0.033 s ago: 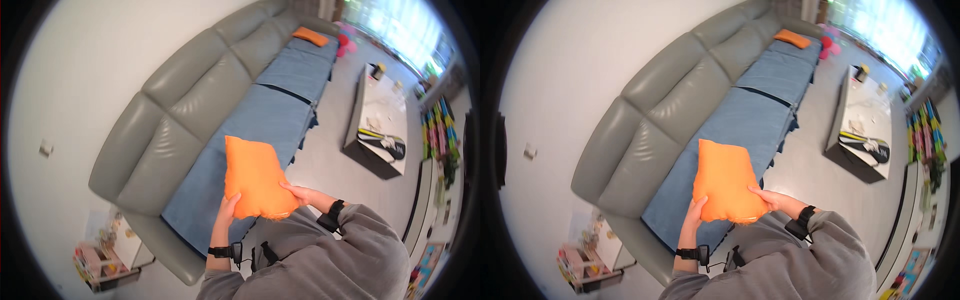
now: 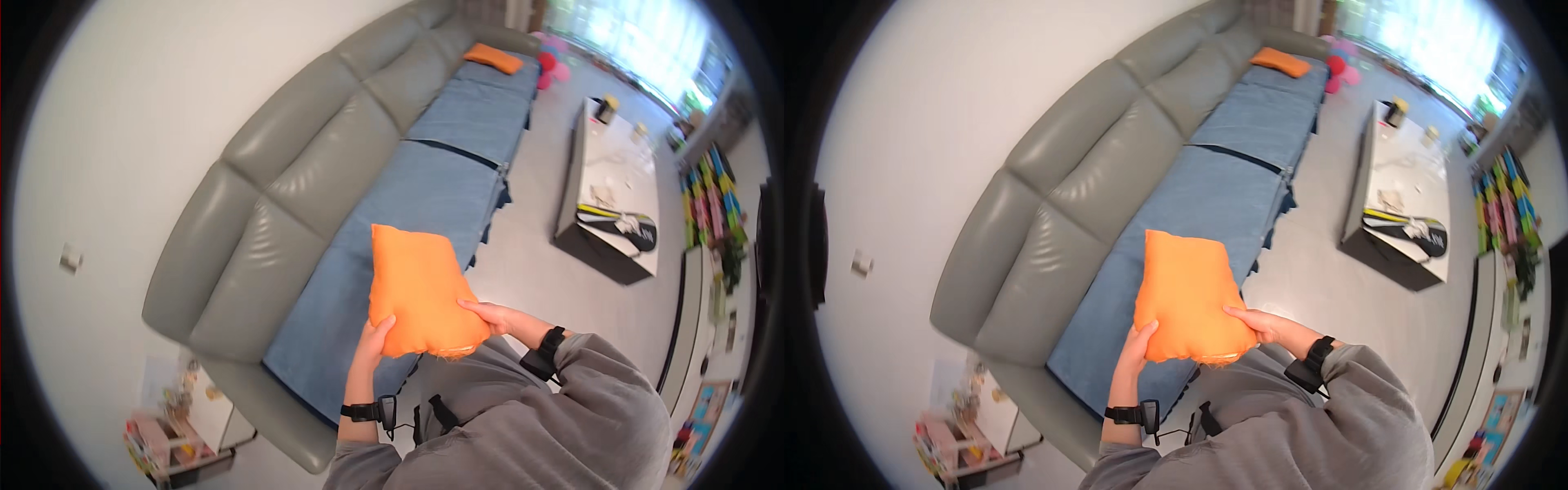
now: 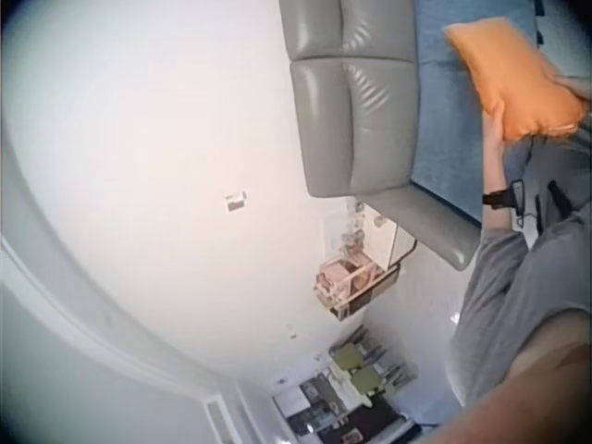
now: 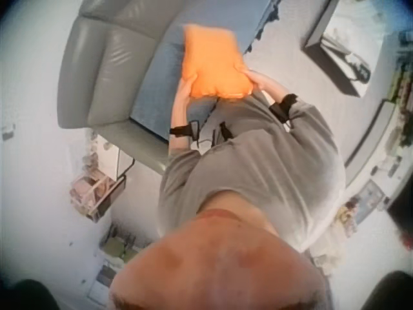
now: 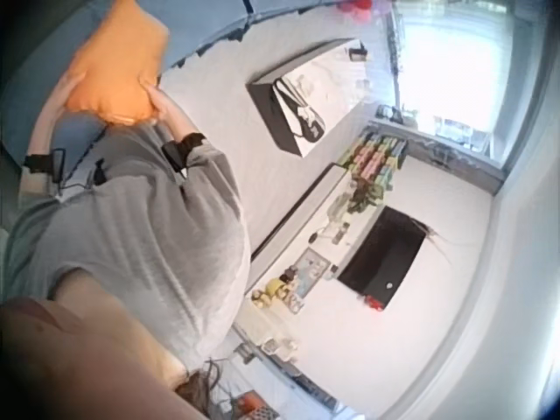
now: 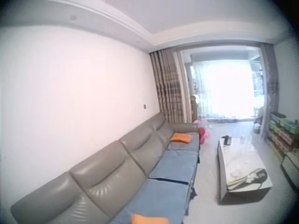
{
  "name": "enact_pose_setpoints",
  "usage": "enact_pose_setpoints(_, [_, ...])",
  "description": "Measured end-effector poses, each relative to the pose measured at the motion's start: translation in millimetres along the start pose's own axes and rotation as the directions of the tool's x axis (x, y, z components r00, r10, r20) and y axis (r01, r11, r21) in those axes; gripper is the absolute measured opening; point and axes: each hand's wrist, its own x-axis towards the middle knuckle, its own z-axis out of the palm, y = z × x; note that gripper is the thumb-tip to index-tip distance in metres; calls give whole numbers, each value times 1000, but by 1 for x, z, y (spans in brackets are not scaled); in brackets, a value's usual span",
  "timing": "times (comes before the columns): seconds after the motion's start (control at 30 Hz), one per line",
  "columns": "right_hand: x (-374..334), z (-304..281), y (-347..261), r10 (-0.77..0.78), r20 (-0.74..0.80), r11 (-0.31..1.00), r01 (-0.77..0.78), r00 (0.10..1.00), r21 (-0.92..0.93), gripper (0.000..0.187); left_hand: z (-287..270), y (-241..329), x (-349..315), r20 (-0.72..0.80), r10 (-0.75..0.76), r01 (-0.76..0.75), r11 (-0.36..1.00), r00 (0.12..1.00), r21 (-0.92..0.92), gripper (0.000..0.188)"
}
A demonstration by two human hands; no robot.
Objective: Cleaning a leather sofa with a cloth, arranging cushions, and organizing covers.
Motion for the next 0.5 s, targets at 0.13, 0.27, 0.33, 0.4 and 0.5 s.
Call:
enact_pose_setpoints(0.13, [-23,-37,16,-270,-325,961,276,906,-30,50,34,-21,35,82,-136,124,982,987,142,49])
enact_pose_setpoints(0.27, [-61,-91,31,-363,-483,907,420,797,11,46,101,-43,59,124,-99,73,978,987,197,44])
enact_pose_setpoints(0.33, [-91,-109,24,-433,-571,834,550,697,38,45,134,-45,77,169,-103,57,964,980,259,42])
enact_pose_setpoints(0.4, [-114,-132,14,-496,-607,766,642,621,32,45,166,-47,100,217,-53,-42,910,975,412,43])
enact_pose_setpoints(0.5, [-131,-175,0,-560,-690,613,790,458,26,45,223,-38,118,236,-158,60,925,959,374,46])
